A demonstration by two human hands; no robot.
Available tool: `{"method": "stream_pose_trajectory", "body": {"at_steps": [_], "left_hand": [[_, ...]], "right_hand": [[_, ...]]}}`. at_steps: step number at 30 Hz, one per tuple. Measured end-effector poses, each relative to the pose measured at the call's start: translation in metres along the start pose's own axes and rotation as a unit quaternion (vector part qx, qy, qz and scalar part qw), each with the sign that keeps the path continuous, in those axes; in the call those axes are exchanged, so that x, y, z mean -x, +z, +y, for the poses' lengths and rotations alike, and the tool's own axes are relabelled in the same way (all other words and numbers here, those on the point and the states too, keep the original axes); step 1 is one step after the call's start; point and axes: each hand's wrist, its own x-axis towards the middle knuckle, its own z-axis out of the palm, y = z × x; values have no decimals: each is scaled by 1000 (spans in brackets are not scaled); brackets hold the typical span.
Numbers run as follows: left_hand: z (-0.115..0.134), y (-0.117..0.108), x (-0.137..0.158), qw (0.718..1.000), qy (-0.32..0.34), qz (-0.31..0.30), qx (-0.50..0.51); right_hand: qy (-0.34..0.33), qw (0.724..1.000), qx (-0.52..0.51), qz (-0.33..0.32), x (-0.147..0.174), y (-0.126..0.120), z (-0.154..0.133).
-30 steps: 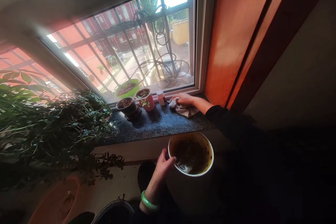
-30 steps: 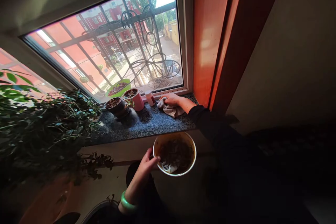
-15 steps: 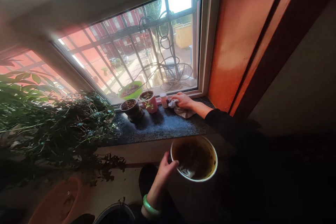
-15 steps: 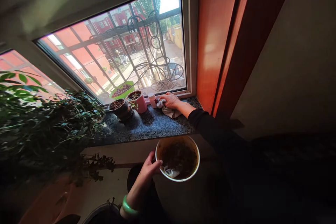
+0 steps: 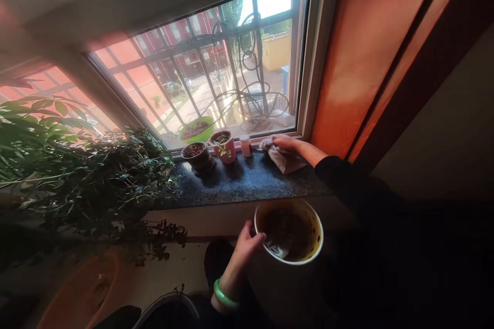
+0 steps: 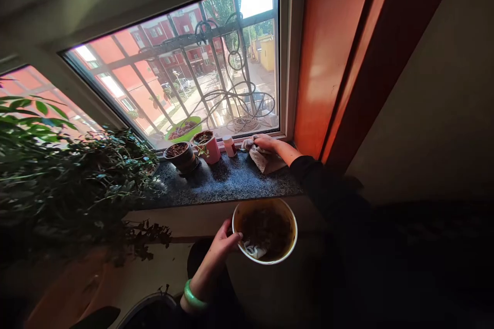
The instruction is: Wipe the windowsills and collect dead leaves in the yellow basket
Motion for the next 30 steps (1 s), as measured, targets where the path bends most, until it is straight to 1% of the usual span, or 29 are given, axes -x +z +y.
{"method": "stream_pose_trajectory", "body": {"at_steps": [3,5,7,8,10,12,13,14,15,16,18,21,23,24,26,28,30], "left_hand": [[1,0,0,1000,-3,2,-1],[1,0,-1,1000,-7,6,3],[2,0,-1,1000,-9,10,1],[2,1,-1,1000,-7,11,0],[3,1,-1,1000,-5,11,-2],[3,1,-1,1000,-11,8,2],[3,1,-1,1000,-14,9,4],[2,1,-1,1000,-18,11,4],[2,1,-1,1000,-22,13,2],[1,1,-1,1000,-24,15,-1],[-1,0,-2,1000,-22,16,-6],[-2,-1,-1,1000,-15,11,1],[-2,-2,0,1000,-19,14,3],[-2,-3,1,1000,-21,17,0],[-1,-4,3,999,-25,22,-6],[0,-6,4,999,-25,23,-6],[1,-7,5,999,-28,22,4]], "right_hand": [[15,1000,-5,20,7,-9,9],[13,999,29,32,10,-9,8],[1,997,70,26,15,-5,4],[-6,997,75,12,18,-2,1],[-8,999,28,-39,29,3,-6],[12,993,-67,-99,42,5,-11],[26,986,-117,-115,48,4,-13],[38,980,-161,-114,54,2,-15],[45,975,-196,-94,59,-2,-15],[49,973,-219,-60,62,-7,-14],[51,974,-220,26,66,-21,-9],[76,979,-141,126,69,-39,2],[105,982,-29,154,74,-44,8],[120,980,27,154,77,-43,10],[129,976,125,121,87,-37,12],[95,973,197,77,97,-29,14],[50,964,257,47,105,-22,15]]}}
